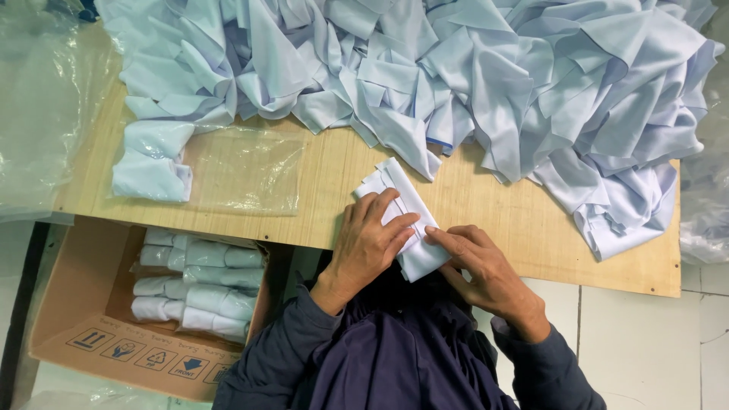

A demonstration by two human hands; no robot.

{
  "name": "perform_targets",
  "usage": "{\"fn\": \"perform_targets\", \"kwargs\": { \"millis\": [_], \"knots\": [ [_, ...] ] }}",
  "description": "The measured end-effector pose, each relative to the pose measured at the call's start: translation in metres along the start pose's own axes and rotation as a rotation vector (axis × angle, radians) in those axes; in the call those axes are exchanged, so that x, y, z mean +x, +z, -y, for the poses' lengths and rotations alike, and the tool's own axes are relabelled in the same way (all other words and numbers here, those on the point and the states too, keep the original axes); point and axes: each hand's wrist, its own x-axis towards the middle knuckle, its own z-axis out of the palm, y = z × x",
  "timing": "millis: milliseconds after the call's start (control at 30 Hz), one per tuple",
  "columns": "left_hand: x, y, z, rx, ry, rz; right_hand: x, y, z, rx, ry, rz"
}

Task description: Folding white fabric pieces into rectangles and placing them into individual plastic bags for packaging.

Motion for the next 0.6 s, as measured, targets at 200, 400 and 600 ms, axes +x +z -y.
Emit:
{"fn": "perform_targets", "kwargs": {
  "millis": [200, 400, 600],
  "knots": [
    [0.001, 0.001, 0.0, 0.027, 0.069, -0.025, 0.016, -0.012, 0.007, -0.052, -0.032, 0.032],
    [-0.002, -0.005, 0.008, -0.052, 0.079, 0.04, 0.031, -0.021, 0.011, 0.075, -0.006, 0.146],
    [0.01, -0.032, 0.019, -0.291, 0.007, 0.286, 0.044, -0.023, 0.004, 0.058, 0.008, 0.289]
  ]
}}
